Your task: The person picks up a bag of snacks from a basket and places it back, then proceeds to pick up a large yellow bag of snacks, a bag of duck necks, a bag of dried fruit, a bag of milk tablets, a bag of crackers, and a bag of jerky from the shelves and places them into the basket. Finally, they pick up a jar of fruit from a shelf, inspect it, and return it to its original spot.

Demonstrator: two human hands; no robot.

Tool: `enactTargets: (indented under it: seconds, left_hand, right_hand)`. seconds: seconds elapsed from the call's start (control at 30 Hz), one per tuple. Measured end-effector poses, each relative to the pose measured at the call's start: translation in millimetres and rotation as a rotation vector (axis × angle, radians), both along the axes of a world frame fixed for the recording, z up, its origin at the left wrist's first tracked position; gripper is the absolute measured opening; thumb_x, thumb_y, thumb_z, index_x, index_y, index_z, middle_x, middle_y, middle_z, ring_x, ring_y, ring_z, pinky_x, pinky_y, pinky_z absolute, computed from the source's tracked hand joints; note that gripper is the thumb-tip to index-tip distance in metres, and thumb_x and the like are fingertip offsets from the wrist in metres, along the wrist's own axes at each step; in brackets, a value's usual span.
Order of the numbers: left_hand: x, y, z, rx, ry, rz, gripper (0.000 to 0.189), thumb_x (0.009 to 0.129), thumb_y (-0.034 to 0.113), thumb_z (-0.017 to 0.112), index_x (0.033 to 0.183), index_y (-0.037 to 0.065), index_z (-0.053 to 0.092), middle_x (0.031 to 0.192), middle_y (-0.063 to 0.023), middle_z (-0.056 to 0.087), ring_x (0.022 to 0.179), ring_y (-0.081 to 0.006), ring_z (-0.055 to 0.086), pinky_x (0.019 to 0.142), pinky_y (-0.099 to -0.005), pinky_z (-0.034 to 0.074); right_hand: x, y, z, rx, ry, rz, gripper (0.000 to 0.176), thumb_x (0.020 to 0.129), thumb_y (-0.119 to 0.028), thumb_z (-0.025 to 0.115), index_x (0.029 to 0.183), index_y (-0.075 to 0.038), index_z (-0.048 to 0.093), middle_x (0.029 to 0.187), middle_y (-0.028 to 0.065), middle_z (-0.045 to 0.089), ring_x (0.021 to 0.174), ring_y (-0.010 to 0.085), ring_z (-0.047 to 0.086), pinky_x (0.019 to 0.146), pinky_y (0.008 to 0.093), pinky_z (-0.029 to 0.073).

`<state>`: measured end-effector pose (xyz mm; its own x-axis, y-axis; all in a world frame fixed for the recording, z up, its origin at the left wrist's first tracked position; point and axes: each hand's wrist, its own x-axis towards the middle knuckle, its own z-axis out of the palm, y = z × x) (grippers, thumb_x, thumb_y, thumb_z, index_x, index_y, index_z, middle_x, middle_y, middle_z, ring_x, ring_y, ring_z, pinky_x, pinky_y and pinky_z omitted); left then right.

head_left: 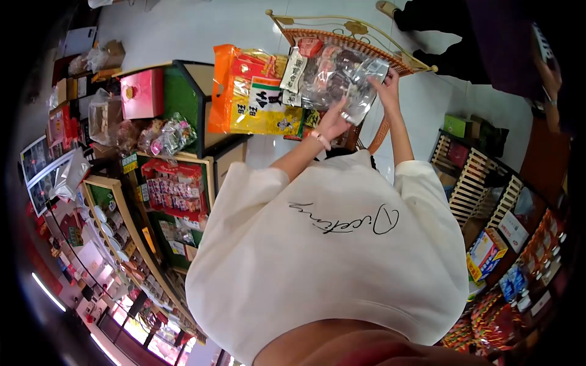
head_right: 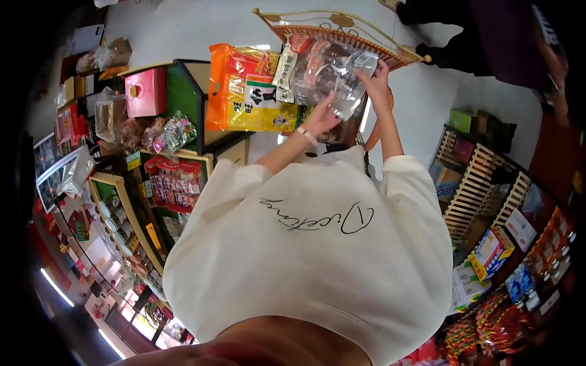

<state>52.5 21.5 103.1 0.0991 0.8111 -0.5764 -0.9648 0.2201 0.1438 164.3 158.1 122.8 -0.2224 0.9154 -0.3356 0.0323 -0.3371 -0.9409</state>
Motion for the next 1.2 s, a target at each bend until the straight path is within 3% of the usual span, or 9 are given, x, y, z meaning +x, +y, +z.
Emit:
enactTargets:
  seconds: [0.13,0.17,0.27,0.3,0.47,0.63,0.9,0.97,1.2]
  left_hand:
    - [10,31,-25,-0.234,0.013,-0.105,0.031,0.083,0.035,0.062,0.107,0.021,0.051,0.111,0.0048,0.053,0.106,-0.0155,0.046,0.092,-0.0376,0.032]
    - [11,32,-28,-0.242,0.006,-0.121,0.031,0.082,0.037,0.062,0.107,0.022,0.051,0.109,0.0062,0.052,0.105,-0.0143,0.046,0.092,-0.0372,0.030]
    - [8,27,-32,-0.279,0.107,-0.203,0.034,0.081,0.042,0.062,0.104,0.020,0.050,0.100,0.0061,0.052,0.097,-0.0116,0.047,0.087,-0.0337,0.035]
    - [5,28,-36,-0.288,0.151,-0.225,0.034,0.081,0.043,0.062,0.102,0.020,0.050,0.098,0.0055,0.052,0.094,-0.0111,0.048,0.084,-0.0323,0.037]
    - [-10,27,-47,-0.325,0.301,-0.365,0.039,0.079,0.049,0.062,0.090,0.016,0.046,0.076,0.0045,0.042,0.073,-0.0090,0.048,0.068,-0.0249,0.045]
    - [-30,4,-34,-0.257,0.394,-0.736,0.062,0.083,0.058,0.047,0.118,0.007,0.050,0.114,-0.0050,0.056,0.091,-0.0104,0.056,0.068,-0.0210,0.044]
    - [-72,-170,-115,-0.585,1.003,-0.280,0.034,0.084,0.032,0.054,0.101,0.003,0.059,0.085,-0.0041,0.063,0.066,-0.0136,0.058,0.056,-0.0236,0.045]
    - [-76,-239,-141,-0.760,0.938,-0.119,0.033,0.083,0.031,0.055,0.102,0.004,0.059,0.083,-0.0036,0.063,0.066,-0.0125,0.057,0.055,-0.0238,0.044]
    - [-42,-434,-122,-0.905,0.830,0.002,0.035,0.081,0.032,0.054,0.105,0.008,0.057,0.088,-0.0045,0.064,0.071,-0.0125,0.057,0.057,-0.0265,0.044]
  right_hand:
    - [6,15,-15,0.293,-0.344,-0.081,0.069,0.072,-0.014,0.070,0.127,-0.001,0.029,0.113,0.0186,0.050,0.111,0.0249,0.047,0.090,0.0319,0.040]
    - [8,11,-19,0.329,-0.299,-0.073,0.058,0.076,-0.014,0.065,0.126,-0.006,0.038,0.120,0.0196,0.048,0.120,0.0331,0.039,0.096,0.0395,0.035]
    - [2,4,-9,0.751,-0.638,0.371,0.045,0.080,-0.016,0.058,0.123,-0.011,0.046,0.131,0.0183,0.041,0.124,0.0434,0.031,0.099,0.0462,0.031]
    - [-2,2,-9,0.708,-0.698,0.489,0.040,0.083,-0.020,0.053,0.123,-0.016,0.050,0.138,0.0177,0.032,0.124,0.0518,0.022,0.100,0.0510,0.026]
    - [-17,-1,-17,0.775,-0.816,0.453,0.044,0.084,-0.025,0.052,0.127,-0.017,0.047,0.138,0.0180,0.032,0.125,0.0544,0.015,0.101,0.0553,0.021]
    - [-22,-10,-19,0.814,-0.834,0.402,0.043,0.084,-0.025,0.051,0.126,-0.017,0.047,0.139,0.0177,0.031,0.126,0.0541,0.011,0.102,0.0570,0.014]
    - [-30,-16,-19,0.920,-0.873,0.381,0.045,0.085,-0.028,0.049,0.128,-0.017,0.044,0.139,0.0187,0.031,0.130,0.0455,0.013,0.104,0.0556,0.011]
    - [-34,-22,-19,0.979,-0.862,0.351,0.041,0.085,-0.028,0.049,0.125,-0.019,0.049,0.137,0.0148,0.037,0.131,0.0432,0.016,0.104,0.0557,0.011]
    - [-71,-85,26,1.212,-0.706,0.424,0.029,0.083,-0.020,0.047,0.109,-0.016,0.060,0.126,0.0073,0.050,0.126,0.0370,0.029,0.103,0.0571,0.013]
